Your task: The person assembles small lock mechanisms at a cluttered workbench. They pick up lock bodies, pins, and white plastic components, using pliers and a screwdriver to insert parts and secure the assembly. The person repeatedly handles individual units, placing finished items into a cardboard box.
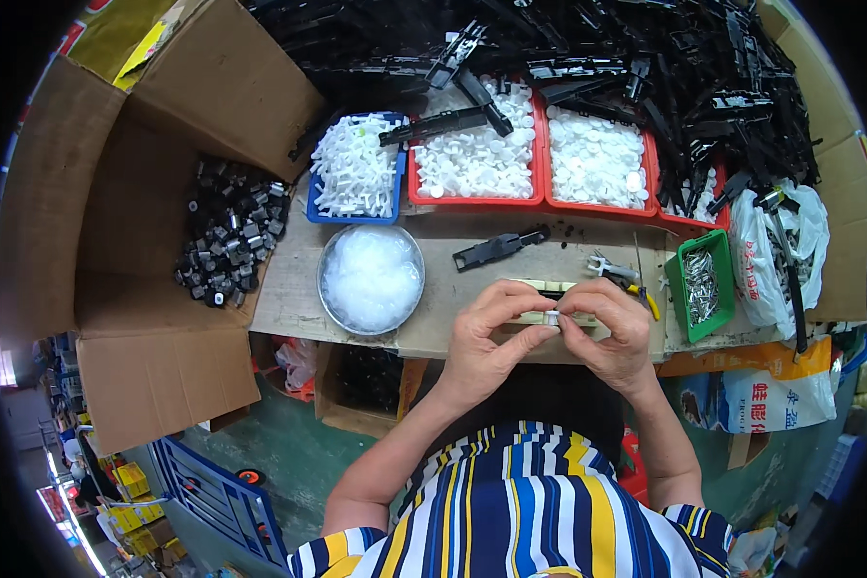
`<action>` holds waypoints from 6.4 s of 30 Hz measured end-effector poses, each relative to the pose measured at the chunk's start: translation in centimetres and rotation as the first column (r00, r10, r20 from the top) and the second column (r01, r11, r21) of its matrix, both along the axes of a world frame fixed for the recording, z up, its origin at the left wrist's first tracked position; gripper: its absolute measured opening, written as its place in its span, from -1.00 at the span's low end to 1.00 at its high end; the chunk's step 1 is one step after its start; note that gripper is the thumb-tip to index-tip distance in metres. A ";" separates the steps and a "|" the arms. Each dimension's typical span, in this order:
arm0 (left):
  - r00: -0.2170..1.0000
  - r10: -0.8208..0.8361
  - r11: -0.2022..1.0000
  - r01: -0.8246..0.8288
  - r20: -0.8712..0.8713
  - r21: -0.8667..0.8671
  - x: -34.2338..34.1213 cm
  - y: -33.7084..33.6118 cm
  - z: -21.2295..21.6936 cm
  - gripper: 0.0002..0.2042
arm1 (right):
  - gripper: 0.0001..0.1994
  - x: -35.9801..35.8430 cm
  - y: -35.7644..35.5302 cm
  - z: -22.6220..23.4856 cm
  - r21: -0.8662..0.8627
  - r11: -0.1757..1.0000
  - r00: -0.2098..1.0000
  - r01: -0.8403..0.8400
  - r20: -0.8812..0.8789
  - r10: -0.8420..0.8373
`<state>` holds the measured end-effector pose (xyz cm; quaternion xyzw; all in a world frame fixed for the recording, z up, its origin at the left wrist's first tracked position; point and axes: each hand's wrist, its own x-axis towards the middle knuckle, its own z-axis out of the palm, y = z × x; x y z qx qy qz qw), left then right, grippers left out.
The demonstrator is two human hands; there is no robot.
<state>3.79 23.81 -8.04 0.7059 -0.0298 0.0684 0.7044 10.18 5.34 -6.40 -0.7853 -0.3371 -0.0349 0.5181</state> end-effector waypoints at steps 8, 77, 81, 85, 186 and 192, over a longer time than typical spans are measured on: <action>0.960 0.094 0.865 -0.210 0.265 0.455 -0.2 1.3 -1.8 -0.60 | -0.81 1.1 0.4 -2.5 -0.198 0.980 0.992 0.033 0.124 -0.008; 0.943 -0.058 0.712 -0.191 0.327 0.676 0.9 1.4 -2.6 -0.73 | -0.83 2.7 0.2 -2.6 -0.401 0.913 0.957 -0.076 0.227 0.180; 0.940 -0.081 0.703 -0.182 0.332 0.688 0.9 1.4 -2.7 -0.69 | -0.82 3.0 0.2 -3.0 -0.397 0.913 0.951 -0.096 0.233 0.202; 0.932 -0.163 0.639 -0.149 0.323 0.755 0.9 1.7 -2.4 -0.66 | -0.85 3.2 -0.1 -2.9 -0.394 0.910 0.953 -0.128 0.206 0.223; 0.892 -0.274 0.679 -0.085 0.359 0.729 9.9 -1.8 0.2 -0.74 | -0.86 -0.1 -9.3 -1.2 -0.649 0.749 0.969 0.133 0.242 0.037; 0.889 -0.278 0.663 -0.097 0.365 0.742 11.3 -1.9 0.6 -0.78 | -0.86 1.3 -12.9 0.6 -0.425 0.815 0.916 0.394 0.259 -0.307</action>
